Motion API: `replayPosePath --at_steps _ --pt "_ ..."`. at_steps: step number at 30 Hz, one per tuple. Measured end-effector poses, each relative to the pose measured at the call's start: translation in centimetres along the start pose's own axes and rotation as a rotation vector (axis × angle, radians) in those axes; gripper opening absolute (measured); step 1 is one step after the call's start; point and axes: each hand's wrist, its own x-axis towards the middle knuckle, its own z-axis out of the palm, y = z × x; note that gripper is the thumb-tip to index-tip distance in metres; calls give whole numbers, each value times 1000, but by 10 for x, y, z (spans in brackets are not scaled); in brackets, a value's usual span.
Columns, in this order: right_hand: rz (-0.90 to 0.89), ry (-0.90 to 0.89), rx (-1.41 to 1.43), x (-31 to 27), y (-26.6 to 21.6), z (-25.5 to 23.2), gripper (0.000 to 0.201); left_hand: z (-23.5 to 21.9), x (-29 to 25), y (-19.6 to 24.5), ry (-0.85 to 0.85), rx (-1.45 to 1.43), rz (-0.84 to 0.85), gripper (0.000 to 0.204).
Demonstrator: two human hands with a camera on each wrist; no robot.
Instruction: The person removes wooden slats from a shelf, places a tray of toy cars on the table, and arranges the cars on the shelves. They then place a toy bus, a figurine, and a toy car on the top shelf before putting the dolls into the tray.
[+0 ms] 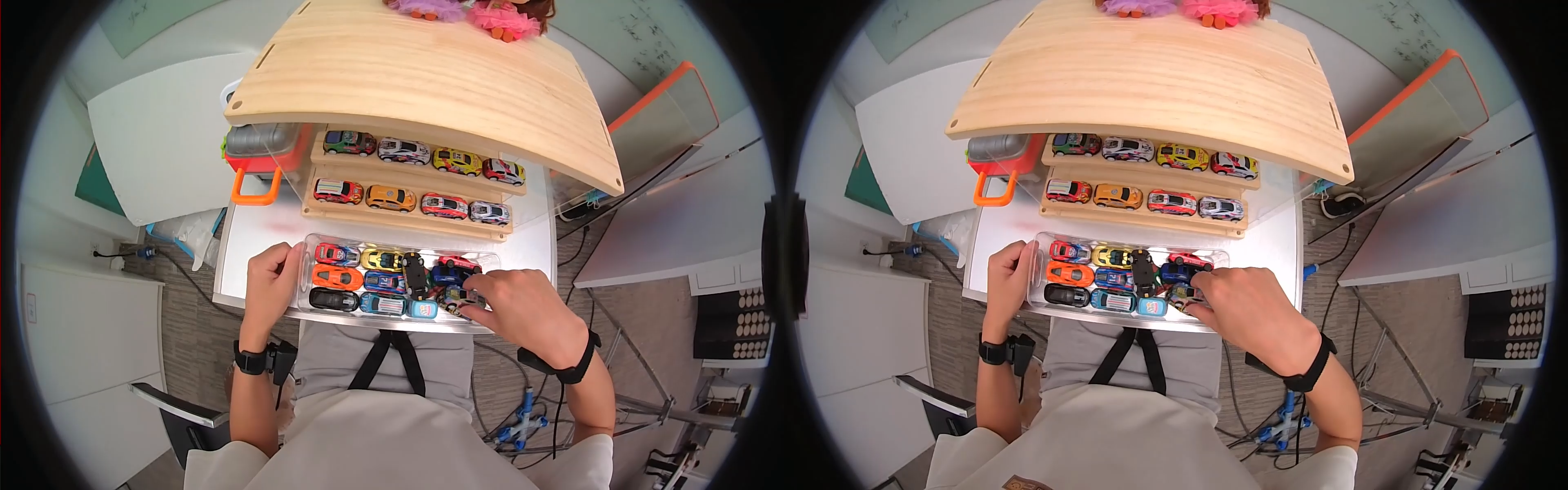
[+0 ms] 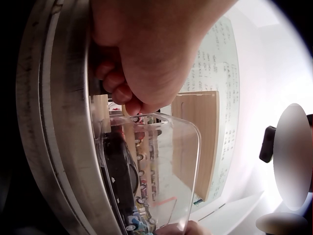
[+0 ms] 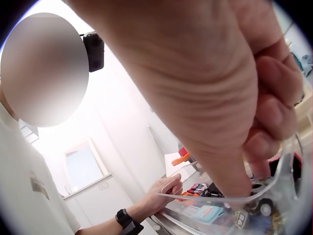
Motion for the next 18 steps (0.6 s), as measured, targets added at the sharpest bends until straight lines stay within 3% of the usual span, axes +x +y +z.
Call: replayPosePath --at_steps 7,9,13,18 --pt "-52 91 103 7 -1 2 17 1 -1 2 17 8 4 39" --pt "-69 170 28 8 1 7 14 1 -1 2 13 11 -5 39" --pt "-51 167 -11 8 -4 2 11 0 0 3 10 -5 6 38" --pt "-234 277 59 27 -20 5 19 1 -1 7 14 -11 -4 36"
